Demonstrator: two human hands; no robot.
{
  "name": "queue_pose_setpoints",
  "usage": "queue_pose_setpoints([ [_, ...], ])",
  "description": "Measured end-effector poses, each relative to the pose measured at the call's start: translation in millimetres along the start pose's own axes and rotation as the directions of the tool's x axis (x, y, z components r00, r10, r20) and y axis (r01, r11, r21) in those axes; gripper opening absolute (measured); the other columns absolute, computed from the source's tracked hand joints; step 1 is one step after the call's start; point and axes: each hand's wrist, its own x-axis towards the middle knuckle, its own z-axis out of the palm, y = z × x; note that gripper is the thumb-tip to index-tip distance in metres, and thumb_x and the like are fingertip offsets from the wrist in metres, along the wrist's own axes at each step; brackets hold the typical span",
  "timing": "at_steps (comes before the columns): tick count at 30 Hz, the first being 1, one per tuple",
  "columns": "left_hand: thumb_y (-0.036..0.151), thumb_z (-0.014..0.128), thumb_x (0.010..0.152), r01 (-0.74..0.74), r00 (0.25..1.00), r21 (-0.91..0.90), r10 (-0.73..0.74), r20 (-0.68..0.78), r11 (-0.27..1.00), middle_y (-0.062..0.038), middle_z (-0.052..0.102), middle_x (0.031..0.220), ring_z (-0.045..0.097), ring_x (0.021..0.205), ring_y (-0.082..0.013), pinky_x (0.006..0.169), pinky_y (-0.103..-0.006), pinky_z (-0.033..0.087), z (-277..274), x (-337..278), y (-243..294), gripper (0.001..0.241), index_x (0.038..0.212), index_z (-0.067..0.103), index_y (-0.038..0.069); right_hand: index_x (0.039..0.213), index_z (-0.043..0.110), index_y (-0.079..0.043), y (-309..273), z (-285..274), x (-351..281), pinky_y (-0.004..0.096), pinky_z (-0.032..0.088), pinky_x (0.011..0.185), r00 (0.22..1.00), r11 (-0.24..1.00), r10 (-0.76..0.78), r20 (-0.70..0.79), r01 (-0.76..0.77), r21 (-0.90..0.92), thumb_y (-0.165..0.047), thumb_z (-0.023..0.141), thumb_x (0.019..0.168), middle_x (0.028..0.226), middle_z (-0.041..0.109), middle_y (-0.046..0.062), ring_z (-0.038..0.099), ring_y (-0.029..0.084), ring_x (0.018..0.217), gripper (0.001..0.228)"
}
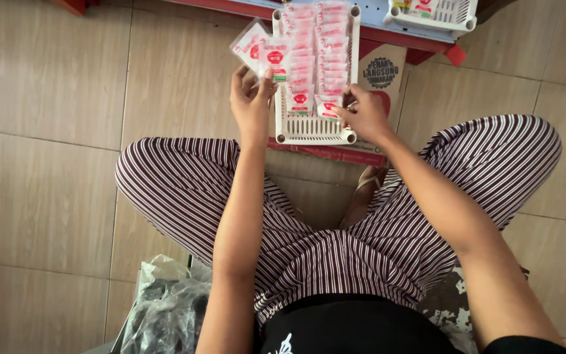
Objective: The person sits on the floor and repeatedly picks up small snack packets from a white plastic basket, then places them into a white plastic crate. The person handles the packets one at a time or in small groups, arranging them neatly in the crate.
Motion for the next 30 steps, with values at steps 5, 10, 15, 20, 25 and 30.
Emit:
queue_pose_setpoints([
  [5, 0.012, 0.077, 0.093, 0.005, 1.0, 0.029, -0.005, 0.008, 1.0, -0.016, 0.071, 0.112, 0.072, 0.094, -0.0161, 0.08, -0.0299, 0.064, 5.9, -3.7, 5.3, 0.053, 0.136, 0.051, -0.003, 0.121, 0.05, 0.0, 2.5, 12.8, 1.9, 0.042, 0.056, 0.067, 0.992, 0.979, -0.09, -0.093, 0.071, -0.189, -0.008, 0.079, 0.092, 0.091, 0.066, 0.017, 0.07, 0.029, 0.074, 0.041],
  [10, 0.014, 0.077, 0.093, -0.019, 1.0, 0.056, 0.018, 0.022, 0.998, -0.016, 0.072, 0.114, 0.072, 0.095, -0.0147, 0.079, -0.0291, 0.063, 8.9, -7.0, 4.2, 0.051, 0.134, 0.053, -0.004, 0.125, 0.044, -0.002, -5.1, 17.1, -4.6, 0.043, 0.056, 0.069, 0.963, 0.935, -0.228, -0.146, 0.174, -0.308, -0.006, 0.078, 0.086, 0.121, 0.049, 0.02, 0.068, 0.034, 0.086, 0.052],
  [15, 0.013, 0.078, 0.093, -0.025, 0.999, 0.066, 0.023, 0.031, 0.998, -0.016, 0.071, 0.117, 0.072, 0.096, -0.0145, 0.079, -0.0291, 0.063, 9.6, -6.0, 0.9, 0.05, 0.132, 0.054, -0.005, 0.125, 0.047, -0.001, -15.2, 21.4, -8.3, 0.04, 0.06, 0.074, 0.964, 0.95, -0.262, -0.038, 0.251, -0.185, -0.002, 0.067, 0.095, 0.124, 0.042, 0.018, 0.071, 0.027, 0.092, 0.036],
  [20, 0.014, 0.078, 0.092, -0.017, 1.0, 0.099, 0.016, 0.012, 0.995, -0.017, 0.073, 0.113, 0.072, 0.093, -0.0145, 0.078, -0.0287, 0.064, 9.2, -4.5, 1.4, 0.052, 0.133, 0.053, -0.005, 0.123, 0.052, 0.001, -22.5, 17.8, -13.0, 0.046, 0.053, 0.077, 0.981, 0.94, -0.14, 0.138, 0.175, -0.292, -0.017, 0.079, 0.092, 0.118, 0.046, 0.016, 0.064, 0.032, 0.086, 0.046],
  [25, 0.014, 0.078, 0.093, -0.018, 1.0, 0.114, 0.016, 0.018, 0.993, -0.016, 0.073, 0.114, 0.072, 0.094, -0.014, 0.078, -0.0284, 0.064, 10.6, -5.6, 3.4, 0.05, 0.132, 0.053, -0.005, 0.124, 0.054, -0.001, -21.2, 18.2, -15.0, 0.047, 0.049, 0.092, 0.927, 0.841, -0.364, 0.096, 0.371, -0.394, -0.008, 0.077, 0.088, 0.122, 0.049, 0.016, 0.055, 0.038, 0.116, 0.043],
  [30, 0.013, 0.078, 0.093, -0.035, 0.999, 0.097, 0.033, 0.023, 0.995, -0.015, 0.072, 0.113, 0.072, 0.094, -0.0141, 0.078, -0.0288, 0.064, 10.5, -5.6, 5.7, 0.05, 0.132, 0.054, -0.005, 0.122, 0.052, -0.001, -14.4, 22.4, -10.7, 0.048, 0.049, 0.095, 0.925, 0.822, -0.366, 0.102, 0.373, -0.431, -0.005, 0.076, 0.089, 0.121, 0.049, 0.017, 0.054, 0.039, 0.118, 0.042],
])
